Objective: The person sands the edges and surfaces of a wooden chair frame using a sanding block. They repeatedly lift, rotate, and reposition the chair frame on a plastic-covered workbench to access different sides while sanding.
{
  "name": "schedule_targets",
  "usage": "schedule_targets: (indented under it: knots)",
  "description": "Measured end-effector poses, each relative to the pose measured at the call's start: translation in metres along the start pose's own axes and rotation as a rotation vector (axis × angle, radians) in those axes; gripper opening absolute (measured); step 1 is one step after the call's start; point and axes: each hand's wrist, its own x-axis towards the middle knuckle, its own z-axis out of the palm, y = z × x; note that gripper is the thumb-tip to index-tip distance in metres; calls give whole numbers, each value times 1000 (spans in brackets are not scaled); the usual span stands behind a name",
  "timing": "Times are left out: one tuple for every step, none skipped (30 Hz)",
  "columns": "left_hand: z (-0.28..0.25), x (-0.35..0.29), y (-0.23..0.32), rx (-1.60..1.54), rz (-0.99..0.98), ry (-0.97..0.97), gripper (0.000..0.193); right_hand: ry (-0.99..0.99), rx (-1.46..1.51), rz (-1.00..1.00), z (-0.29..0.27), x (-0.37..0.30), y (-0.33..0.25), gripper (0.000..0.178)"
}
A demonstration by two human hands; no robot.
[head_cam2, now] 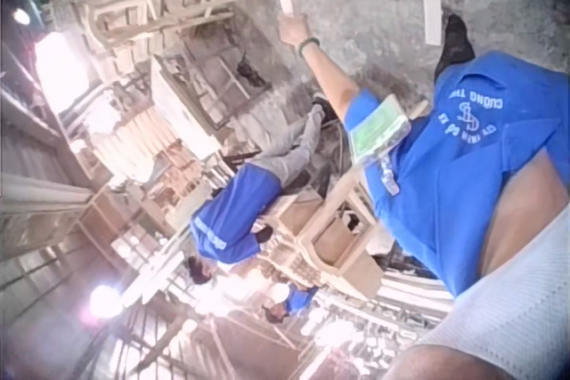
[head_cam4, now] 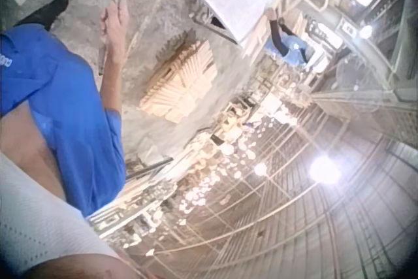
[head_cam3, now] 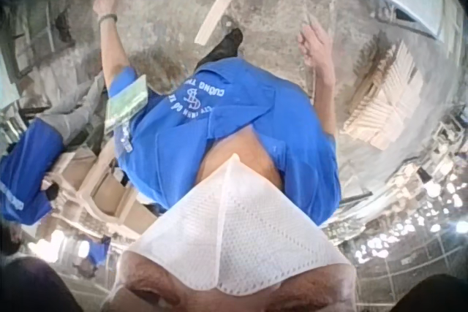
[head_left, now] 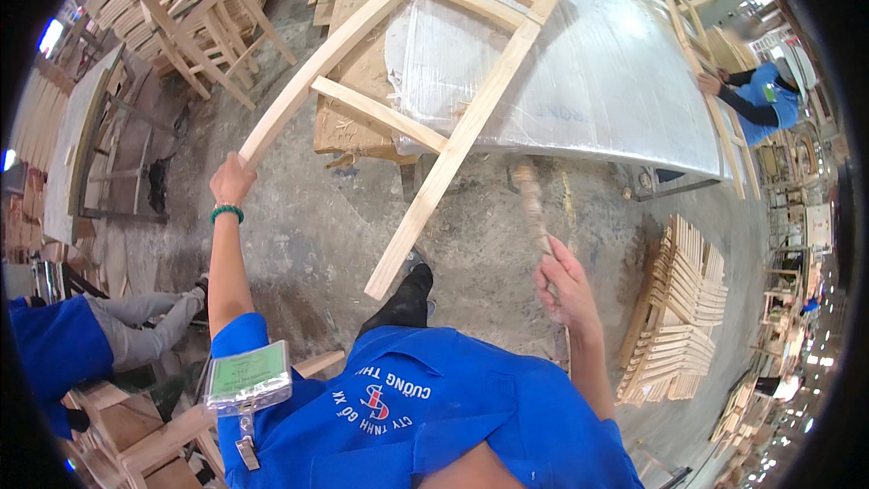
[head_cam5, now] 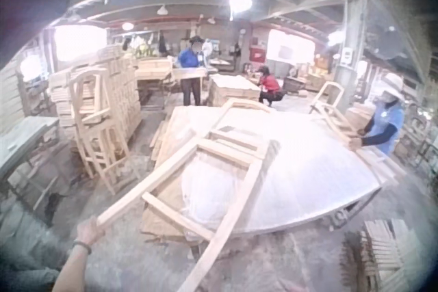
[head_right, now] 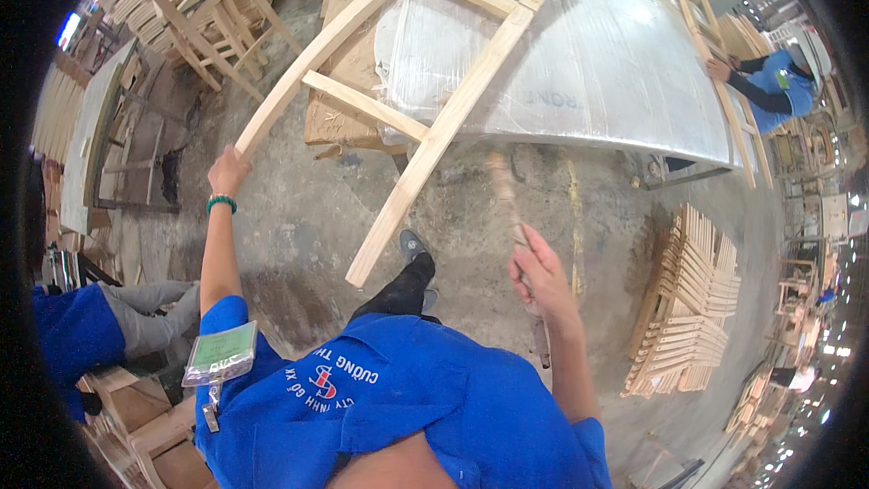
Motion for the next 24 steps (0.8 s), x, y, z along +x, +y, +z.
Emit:
schedule_targets:
  knots:
    - [3,1,1,11,-46,-5,46,-53,12,63,7,11,-9,38]
    - [8,1,5,15,-53,0,47,-95,29,125,10,21,-16,37]
    - [12,0,9,20,-63,5,48,-137,21,156,9,33,-22,39]
    - [12,3,14,25,-63,17,49,-175,19,177,10,45,-28,41]
    - [11,5,18,19,-70,-17,51,-213,17,199,9,58,-33,43]
    - [9,7,21,14,-76,-52,53,-242,-19,209,6,71,-37,44]
    - [5,9,23,13,-82,-82,56,-275,-51,216,1,84,-40,45]
    - [2,13,20,-32,-96,-128,57,-314,-83,223,-4,96,-44,46]
    - [-2,19,18,-78,-109,-173,59,-337,-161,238,-9,108,-51,46]
    - [-5,23,16,-125,-124,-219,61,-361,-240,252,-14,120,-61,46]
    - [-7,27,19,-160,-137,-259,62,-380,-323,266,-16,131,-69,47]
    - [-8,30,23,-196,-150,-299,63,-398,-423,168,-15,140,-74,49]
    - [-8,31,28,-230,-164,-340,64,-424,-459,170,-15,151,-80,48]
    - [-5,31,30,-169,-151,-271,65,-452,-493,171,-17,163,-86,48]
    - [-1,29,32,-107,-138,-202,65,-481,-526,170,-19,176,-90,47]
    - [1,31,35,-48,-116,-132,66,-492,-480,149,-17,188,-87,46]
    - [2,32,36,-38,-127,-123,66,-512,-506,195,-18,197,-89,46]
    - [2,31,36,-27,-139,-113,66,-534,-532,241,-20,206,-91,45]
    - [3,30,38,-18,-155,-107,67,-558,-561,291,-17,214,-97,44]
    - [4,29,40,-12,-169,-102,67,-565,-589,352,-15,222,-103,44]
    - [4,29,41,-5,-184,-97,67,-572,-617,413,-12,229,-110,44]
    - [4,28,43,-1,-200,-96,67,-578,-649,479,-11,235,-113,44]
    - [2,30,45,2,-208,-105,67,-597,-643,471,-11,243,-113,44]
    - [1,33,47,6,-215,-114,66,-614,-637,462,-12,252,-114,44]
